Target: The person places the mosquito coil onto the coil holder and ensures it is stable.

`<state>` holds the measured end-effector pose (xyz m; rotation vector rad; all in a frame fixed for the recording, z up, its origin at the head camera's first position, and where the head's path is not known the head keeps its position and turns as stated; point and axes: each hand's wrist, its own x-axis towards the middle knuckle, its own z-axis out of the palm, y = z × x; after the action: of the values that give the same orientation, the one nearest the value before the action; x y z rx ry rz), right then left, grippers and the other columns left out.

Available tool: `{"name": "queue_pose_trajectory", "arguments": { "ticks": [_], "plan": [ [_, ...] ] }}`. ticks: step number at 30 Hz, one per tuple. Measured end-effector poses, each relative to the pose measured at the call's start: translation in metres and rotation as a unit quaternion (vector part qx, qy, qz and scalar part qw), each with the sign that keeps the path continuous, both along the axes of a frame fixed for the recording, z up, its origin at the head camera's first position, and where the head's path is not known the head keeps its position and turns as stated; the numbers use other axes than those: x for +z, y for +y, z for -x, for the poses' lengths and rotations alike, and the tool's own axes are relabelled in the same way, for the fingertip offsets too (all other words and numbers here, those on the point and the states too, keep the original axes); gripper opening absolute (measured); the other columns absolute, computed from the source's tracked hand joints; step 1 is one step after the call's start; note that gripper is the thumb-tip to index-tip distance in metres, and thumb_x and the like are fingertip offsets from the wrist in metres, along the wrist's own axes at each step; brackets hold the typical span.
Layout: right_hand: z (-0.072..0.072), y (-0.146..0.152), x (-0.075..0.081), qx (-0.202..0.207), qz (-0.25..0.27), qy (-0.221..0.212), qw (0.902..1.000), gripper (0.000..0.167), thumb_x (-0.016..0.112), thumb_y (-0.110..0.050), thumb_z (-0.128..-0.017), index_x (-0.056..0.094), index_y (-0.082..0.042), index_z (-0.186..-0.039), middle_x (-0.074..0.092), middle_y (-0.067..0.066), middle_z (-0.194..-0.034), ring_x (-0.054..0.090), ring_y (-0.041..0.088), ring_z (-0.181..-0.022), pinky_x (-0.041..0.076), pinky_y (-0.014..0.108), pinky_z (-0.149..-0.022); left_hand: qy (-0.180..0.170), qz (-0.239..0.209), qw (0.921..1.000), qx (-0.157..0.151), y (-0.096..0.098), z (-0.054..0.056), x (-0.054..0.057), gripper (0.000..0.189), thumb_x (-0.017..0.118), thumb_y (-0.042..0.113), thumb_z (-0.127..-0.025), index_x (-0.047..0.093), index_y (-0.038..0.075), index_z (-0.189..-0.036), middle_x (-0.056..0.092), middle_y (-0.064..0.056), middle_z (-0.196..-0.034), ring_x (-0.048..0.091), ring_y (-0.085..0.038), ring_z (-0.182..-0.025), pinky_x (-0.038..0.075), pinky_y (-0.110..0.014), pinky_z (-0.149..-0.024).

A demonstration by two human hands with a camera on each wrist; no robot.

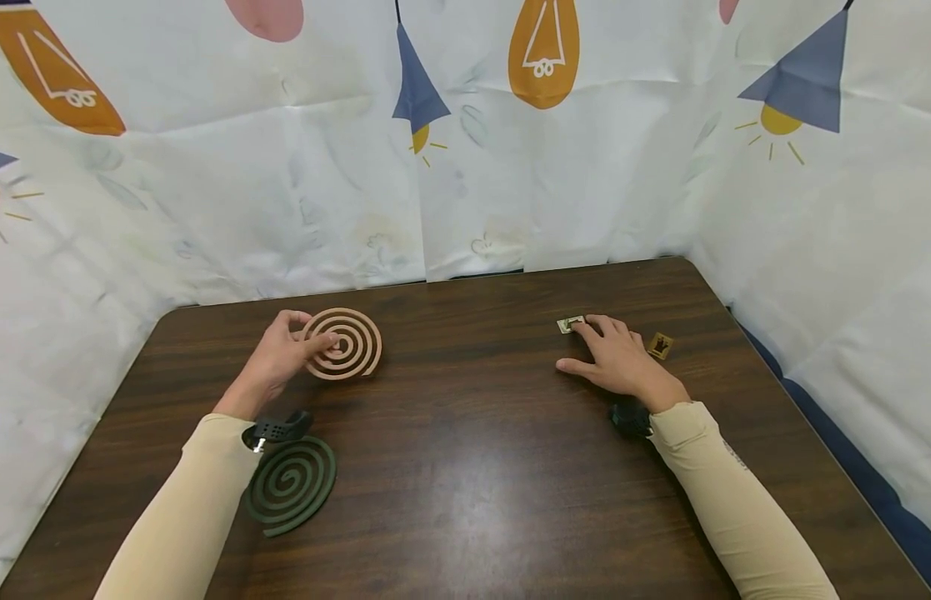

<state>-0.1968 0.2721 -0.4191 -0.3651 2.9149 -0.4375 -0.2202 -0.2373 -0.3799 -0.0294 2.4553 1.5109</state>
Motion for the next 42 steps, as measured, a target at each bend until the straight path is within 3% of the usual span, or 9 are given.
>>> {"name": "queue_pose_trajectory", "arguments": {
  "ticks": [15, 30, 42],
  "plan": [
    [0.000, 0.003, 0.006, 0.004, -0.021, -0.012, 0.9997, 0.084, 0.058, -0.067, -0.097, 0.039, -0.015, -0.160, 0.029, 0.022, -0.166, 0.023, 0.052, -0.153, 0.023, 0.079, -0.117, -0.015, -0.031, 0.9994, -0.007, 0.013, -0.006, 0.000, 0.074, 0.065, 0.032, -0.103, 0.016, -0.001, -0.149, 0.072, 0.016, -0.081, 0.069, -0.005, -0.071, 0.060, -0.028, -0.069],
    [-0.002, -0.008, 0.000, 0.001, -0.004, -0.012, 0.9999, 0.088, 0.058, -0.068, -0.096, 0.035, -0.013, -0.161, 0.025, 0.023, -0.168, 0.025, 0.052, -0.153, 0.022, 0.077, -0.119, -0.023, -0.067, 0.9974, -0.014, 0.023, -0.010, 0.002, 0.075, 0.066, 0.030, -0.103, 0.018, 0.001, -0.153, 0.074, 0.012, -0.086, 0.074, -0.006, -0.078, 0.062, -0.028, -0.072],
    [-0.004, -0.014, -0.001, -0.009, -0.004, -0.006, 0.9999, 0.087, 0.060, -0.067, -0.096, 0.035, -0.015, -0.161, 0.025, 0.025, -0.166, 0.026, 0.053, -0.152, 0.023, 0.078, -0.118, -0.035, -0.146, 0.9885, -0.019, 0.029, -0.015, 0.003, 0.075, 0.069, 0.020, -0.101, 0.022, -0.003, -0.154, 0.075, 0.010, -0.094, 0.076, -0.005, -0.081, 0.065, -0.026, -0.074]
  ]
}}
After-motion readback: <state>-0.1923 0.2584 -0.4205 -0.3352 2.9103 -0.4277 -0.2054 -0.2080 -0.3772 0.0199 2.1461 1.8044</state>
